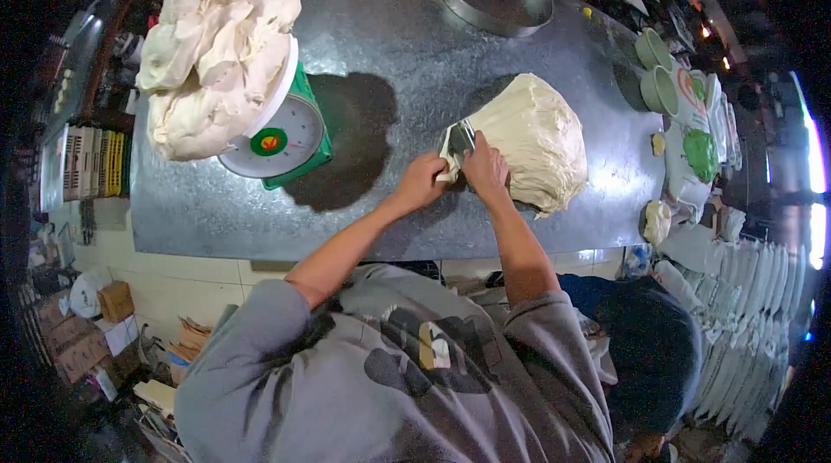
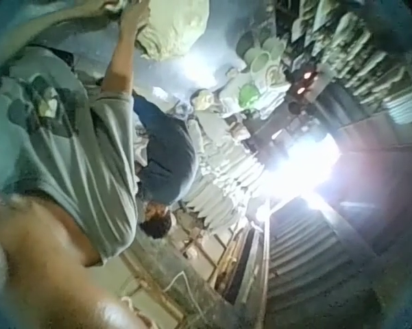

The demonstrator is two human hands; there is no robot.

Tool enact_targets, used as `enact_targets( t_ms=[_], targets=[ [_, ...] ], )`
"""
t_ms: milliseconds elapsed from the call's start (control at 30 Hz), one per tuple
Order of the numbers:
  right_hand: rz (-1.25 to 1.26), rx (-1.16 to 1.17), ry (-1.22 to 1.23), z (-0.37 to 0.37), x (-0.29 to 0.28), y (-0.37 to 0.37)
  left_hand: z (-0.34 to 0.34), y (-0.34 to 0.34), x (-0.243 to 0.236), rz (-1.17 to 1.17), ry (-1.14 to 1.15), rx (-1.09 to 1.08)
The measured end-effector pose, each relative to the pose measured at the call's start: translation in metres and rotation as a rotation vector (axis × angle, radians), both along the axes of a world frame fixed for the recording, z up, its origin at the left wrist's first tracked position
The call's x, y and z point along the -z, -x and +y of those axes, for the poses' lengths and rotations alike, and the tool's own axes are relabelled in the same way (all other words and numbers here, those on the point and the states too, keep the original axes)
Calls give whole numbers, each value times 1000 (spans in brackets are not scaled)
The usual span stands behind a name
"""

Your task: Kneading, weighing, and shaping dough into small portions on a metal table in a bakery.

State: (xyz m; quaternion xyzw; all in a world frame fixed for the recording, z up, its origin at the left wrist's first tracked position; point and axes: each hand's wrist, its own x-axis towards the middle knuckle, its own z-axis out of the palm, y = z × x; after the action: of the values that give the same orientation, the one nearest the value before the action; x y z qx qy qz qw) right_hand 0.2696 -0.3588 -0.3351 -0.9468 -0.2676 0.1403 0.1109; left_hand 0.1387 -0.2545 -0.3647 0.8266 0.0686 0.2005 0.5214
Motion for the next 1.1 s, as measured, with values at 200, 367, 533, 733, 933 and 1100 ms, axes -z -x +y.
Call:
enact_targets(
  t_ms=[200,367,533,733,933,1100],
  targets=[
    [70,26,46,-9,-9,55,37,102,-141,-107,171,-110],
    [121,119,-81,-28,-1,109,155,156,-259,-318,-425,-440],
    [229,79,-168,-33,5,109,282,155,-321,-135,-817,-739],
    [203,70,-132,-38,5,101,338,149,-323,292,-512,-352],
    [243,102,-287,-49,18,110,322,164,-345,266,-495,-59],
    [249,167,-314,-60,39,110,304,194,-318,-107,-308,-377]
  ],
)
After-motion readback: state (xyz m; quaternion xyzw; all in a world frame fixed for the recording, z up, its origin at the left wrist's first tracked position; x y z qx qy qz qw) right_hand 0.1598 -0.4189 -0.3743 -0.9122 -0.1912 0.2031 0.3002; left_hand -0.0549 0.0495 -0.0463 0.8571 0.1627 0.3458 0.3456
